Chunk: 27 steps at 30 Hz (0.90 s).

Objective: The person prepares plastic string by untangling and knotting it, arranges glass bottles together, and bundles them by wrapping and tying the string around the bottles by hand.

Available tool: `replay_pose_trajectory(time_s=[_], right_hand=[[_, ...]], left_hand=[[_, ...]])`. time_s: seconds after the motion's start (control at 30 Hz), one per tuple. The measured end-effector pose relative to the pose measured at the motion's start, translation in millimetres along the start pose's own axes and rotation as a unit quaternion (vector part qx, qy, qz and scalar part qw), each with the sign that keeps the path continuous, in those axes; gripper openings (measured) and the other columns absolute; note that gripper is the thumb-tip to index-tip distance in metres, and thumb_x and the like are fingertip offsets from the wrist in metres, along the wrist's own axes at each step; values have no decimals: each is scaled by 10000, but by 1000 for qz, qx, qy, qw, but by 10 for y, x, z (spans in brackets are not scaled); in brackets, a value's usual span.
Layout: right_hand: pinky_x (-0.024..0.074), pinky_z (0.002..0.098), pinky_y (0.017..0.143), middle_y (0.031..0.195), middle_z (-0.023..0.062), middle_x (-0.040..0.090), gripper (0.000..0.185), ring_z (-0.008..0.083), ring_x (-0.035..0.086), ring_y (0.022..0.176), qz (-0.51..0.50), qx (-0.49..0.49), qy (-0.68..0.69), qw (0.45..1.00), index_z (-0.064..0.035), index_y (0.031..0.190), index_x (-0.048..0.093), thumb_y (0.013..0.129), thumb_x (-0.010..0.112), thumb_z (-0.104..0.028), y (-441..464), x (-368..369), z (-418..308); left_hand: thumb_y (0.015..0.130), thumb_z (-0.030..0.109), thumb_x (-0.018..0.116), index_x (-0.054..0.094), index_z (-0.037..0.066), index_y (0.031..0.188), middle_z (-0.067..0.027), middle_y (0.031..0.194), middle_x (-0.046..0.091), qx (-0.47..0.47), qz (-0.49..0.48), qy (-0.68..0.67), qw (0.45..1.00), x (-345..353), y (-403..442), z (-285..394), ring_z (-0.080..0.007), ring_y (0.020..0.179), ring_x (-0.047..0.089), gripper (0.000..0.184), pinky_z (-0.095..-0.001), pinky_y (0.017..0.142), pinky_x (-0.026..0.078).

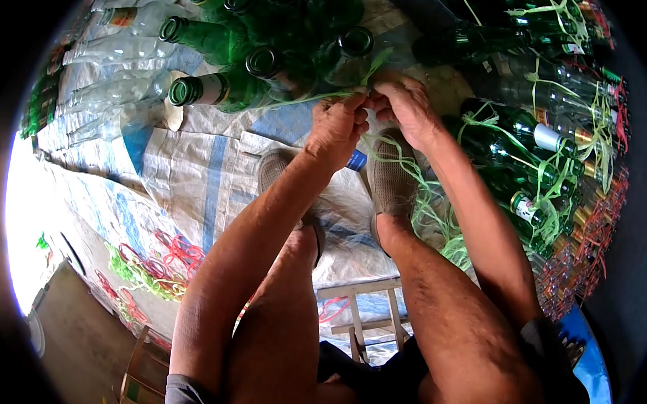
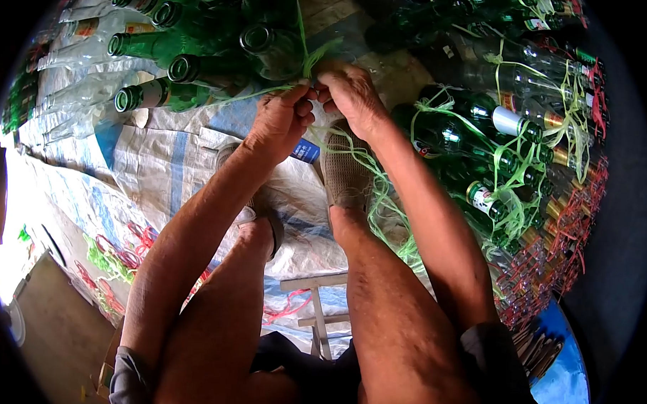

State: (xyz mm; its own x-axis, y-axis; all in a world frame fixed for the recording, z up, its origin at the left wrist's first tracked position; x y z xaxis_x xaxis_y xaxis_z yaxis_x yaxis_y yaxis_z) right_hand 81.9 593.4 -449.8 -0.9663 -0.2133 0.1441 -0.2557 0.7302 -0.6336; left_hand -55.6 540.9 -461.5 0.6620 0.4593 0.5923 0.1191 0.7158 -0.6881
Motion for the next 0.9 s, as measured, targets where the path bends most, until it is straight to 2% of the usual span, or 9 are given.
replay_pose_trajectory(time_s=[0.2,0.7,0.8,0.9], right_hand=[[490,260,677,846,-7,688,138,84,619,782,-35,11,74,997,-103,986,719,948,698,-234,31,18,65],[464,249,634,808,6,664,122,95,585,722,-45,10,211,976,-88,934,682,938,707,-207,74,123,227],[449,240,646,821,9,666,125,94,585,730,-49,0,212,976,-86,993,699,957,673,-202,56,133,209],[468,276,655,846,55,687,174,120,595,725,-26,15,144,989,-57,1059,712,956,620,-163,20,74,205]], left_hand=[[984,125,650,625,66,902,11,798,579,-19,0,-4,1000,49,-20,54,-79,600,394,104,-262,569,328],[976,161,641,613,88,856,34,724,565,-55,50,23,997,17,63,56,-55,504,355,143,-233,479,267],[962,163,647,605,100,827,38,695,550,-69,77,33,994,33,46,71,-58,489,347,154,-236,459,253],[953,168,651,586,119,797,41,665,529,-83,80,48,992,9,53,71,-62,481,341,176,-238,449,245]])
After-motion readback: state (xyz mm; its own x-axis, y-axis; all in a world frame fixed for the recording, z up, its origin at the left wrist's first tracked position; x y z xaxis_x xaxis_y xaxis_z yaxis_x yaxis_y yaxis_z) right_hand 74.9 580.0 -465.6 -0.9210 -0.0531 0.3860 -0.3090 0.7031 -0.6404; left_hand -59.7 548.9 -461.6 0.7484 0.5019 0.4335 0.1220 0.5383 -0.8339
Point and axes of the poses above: each hand's wrist, its own y-axis towards the middle knuckle, its own x-axis out of the palm, z = x × y, the point moved 4 cm from there along y, towards the middle knuckle
